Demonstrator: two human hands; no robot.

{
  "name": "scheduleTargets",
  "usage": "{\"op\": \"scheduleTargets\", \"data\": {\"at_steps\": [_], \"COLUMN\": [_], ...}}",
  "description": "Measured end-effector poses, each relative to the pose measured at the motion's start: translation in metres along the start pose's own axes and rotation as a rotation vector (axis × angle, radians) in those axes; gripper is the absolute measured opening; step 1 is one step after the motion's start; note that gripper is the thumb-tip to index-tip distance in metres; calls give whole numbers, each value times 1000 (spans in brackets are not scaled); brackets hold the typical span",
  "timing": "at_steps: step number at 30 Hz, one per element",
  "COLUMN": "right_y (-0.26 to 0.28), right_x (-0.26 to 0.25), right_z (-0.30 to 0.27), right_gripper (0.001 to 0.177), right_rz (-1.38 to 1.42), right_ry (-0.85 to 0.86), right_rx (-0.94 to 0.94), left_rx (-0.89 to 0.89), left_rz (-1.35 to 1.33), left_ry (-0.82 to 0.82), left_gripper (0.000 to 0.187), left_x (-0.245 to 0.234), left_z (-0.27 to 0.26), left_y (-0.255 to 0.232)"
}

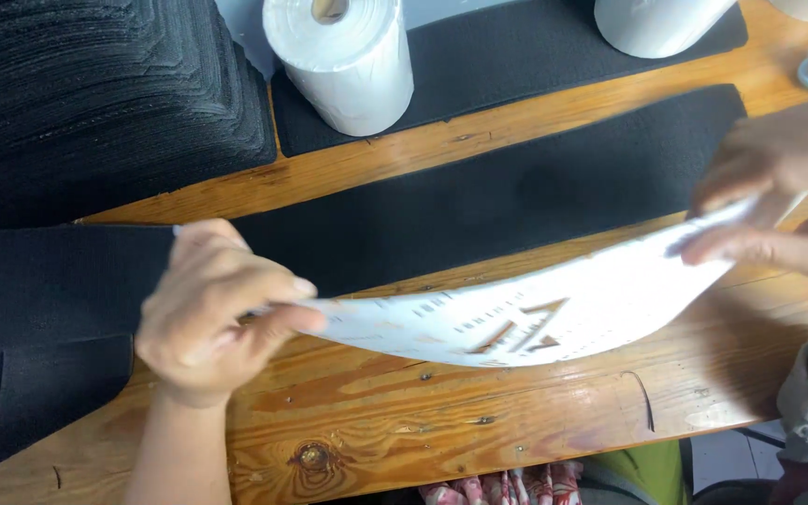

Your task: The person unrolls a black fabric strip on a wooden table and aligns it with a white paper template. They then use scissors to cut the fabric along the edge of the template.

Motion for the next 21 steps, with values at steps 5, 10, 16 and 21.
{"op": "scheduleTargets", "data": {"at_steps": [5, 10, 16, 21], "right_y": [-43, -79, -99, -119], "right_x": [12, 35, 45, 54], "right_z": [-11, -2, 2, 0], "right_gripper": [37, 29, 25, 22], "right_rz": [298, 733, 778, 671], "right_ry": [-132, -200, -257, -273], "right_rx": [278, 493, 571, 636], "left_rx": [-142, -419, -642, -1071], "left_rz": [49, 102, 152, 16], "left_ry": [-33, 4, 141, 295], "left_gripper": [31, 16, 27, 31], "left_x": [-6, 2, 1, -6], "left_z": [-8, -15, -25, -41], "left_y": [32, 67, 83, 105]}}
Point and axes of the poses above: each hand's wrist, its own z-axis towards the middle knuckle, its own x-axis out of the palm, y = z × x, the point moved 5 cm from there along z, towards the middle knuckle, and after that the axes turned 4 degrees about -z, right-handed, at the moved point
